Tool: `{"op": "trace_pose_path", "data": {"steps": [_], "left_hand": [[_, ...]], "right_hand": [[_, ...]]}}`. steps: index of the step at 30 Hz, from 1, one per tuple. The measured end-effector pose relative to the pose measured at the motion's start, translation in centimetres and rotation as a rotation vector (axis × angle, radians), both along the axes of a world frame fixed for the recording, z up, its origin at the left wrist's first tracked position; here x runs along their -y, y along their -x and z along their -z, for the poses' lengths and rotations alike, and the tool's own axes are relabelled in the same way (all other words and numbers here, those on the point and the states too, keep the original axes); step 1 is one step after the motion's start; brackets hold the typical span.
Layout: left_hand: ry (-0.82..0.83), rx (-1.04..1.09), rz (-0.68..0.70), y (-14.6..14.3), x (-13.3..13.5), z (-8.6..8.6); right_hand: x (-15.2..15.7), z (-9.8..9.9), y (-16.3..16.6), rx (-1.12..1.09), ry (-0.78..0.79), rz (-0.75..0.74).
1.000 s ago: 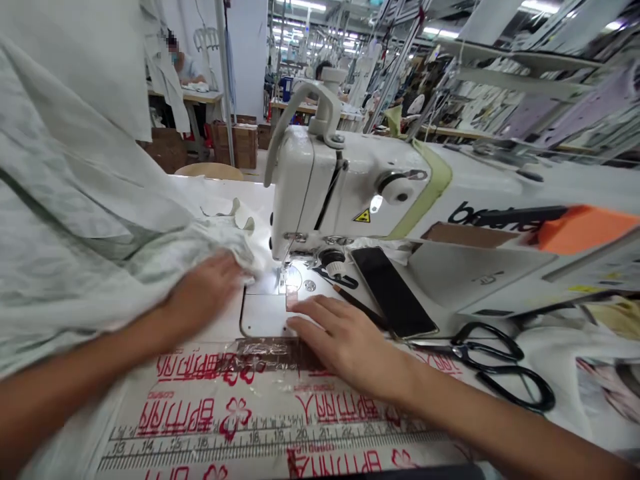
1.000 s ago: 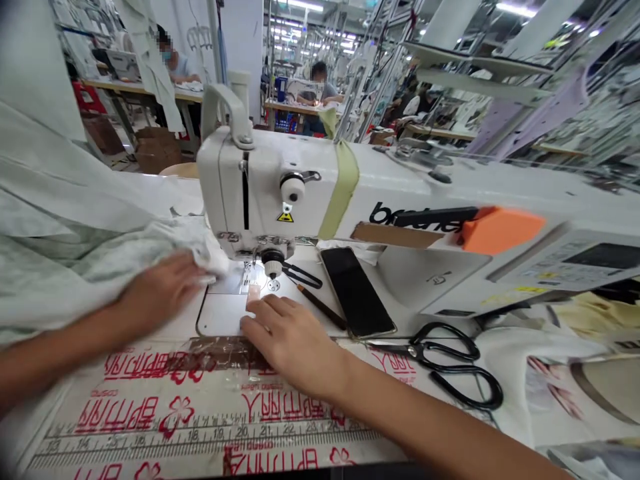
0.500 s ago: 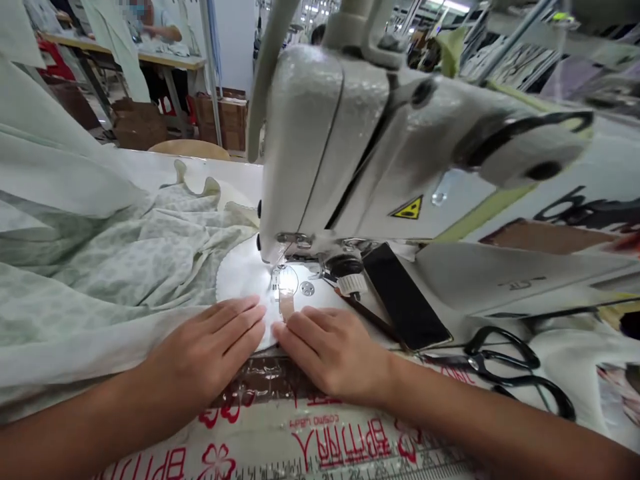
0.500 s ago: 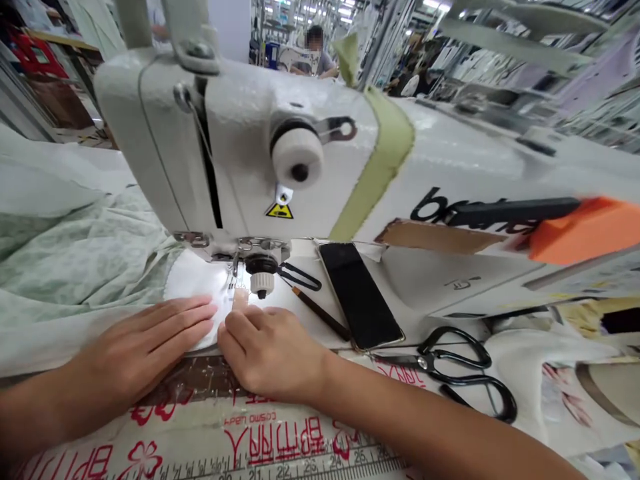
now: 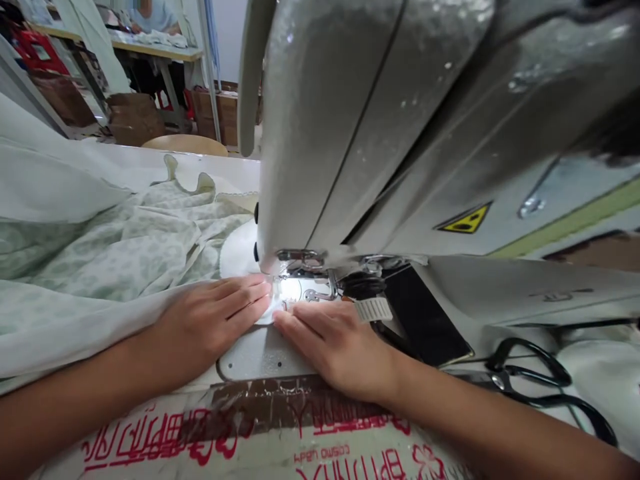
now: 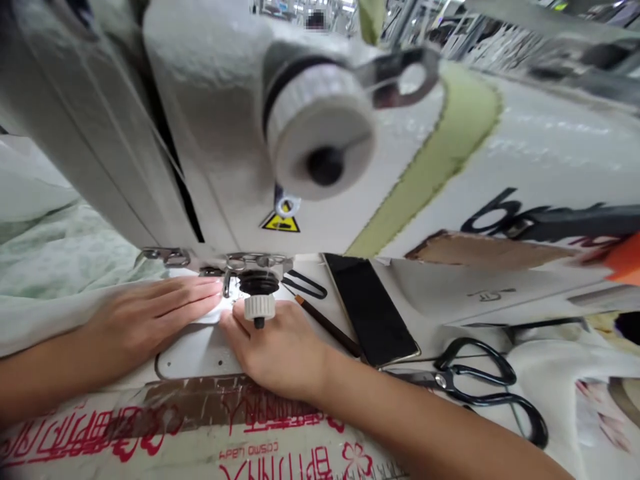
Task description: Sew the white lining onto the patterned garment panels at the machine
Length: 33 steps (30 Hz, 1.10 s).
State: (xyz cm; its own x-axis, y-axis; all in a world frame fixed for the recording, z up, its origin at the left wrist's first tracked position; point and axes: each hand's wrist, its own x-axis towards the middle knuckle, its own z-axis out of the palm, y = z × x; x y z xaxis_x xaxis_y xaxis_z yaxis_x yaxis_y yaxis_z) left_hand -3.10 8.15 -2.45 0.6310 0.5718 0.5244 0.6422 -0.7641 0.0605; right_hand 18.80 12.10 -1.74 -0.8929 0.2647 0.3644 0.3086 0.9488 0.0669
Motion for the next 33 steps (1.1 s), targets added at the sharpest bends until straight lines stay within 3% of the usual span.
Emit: {"op": "trace_pose_path", "data": {"steps": [21,33], "left_hand": [[-0.057,-0.037,0.038,-0.4,-0.2,-0.6],[-0.106,-0.11,0.075,-1.1,0.2,-1.3]], "right_hand": [[0.2,0.2,-0.2,-0.07,0.036,0.075],[0.2,-0.5,-1.0,0.098,0.037,0.125]]}}
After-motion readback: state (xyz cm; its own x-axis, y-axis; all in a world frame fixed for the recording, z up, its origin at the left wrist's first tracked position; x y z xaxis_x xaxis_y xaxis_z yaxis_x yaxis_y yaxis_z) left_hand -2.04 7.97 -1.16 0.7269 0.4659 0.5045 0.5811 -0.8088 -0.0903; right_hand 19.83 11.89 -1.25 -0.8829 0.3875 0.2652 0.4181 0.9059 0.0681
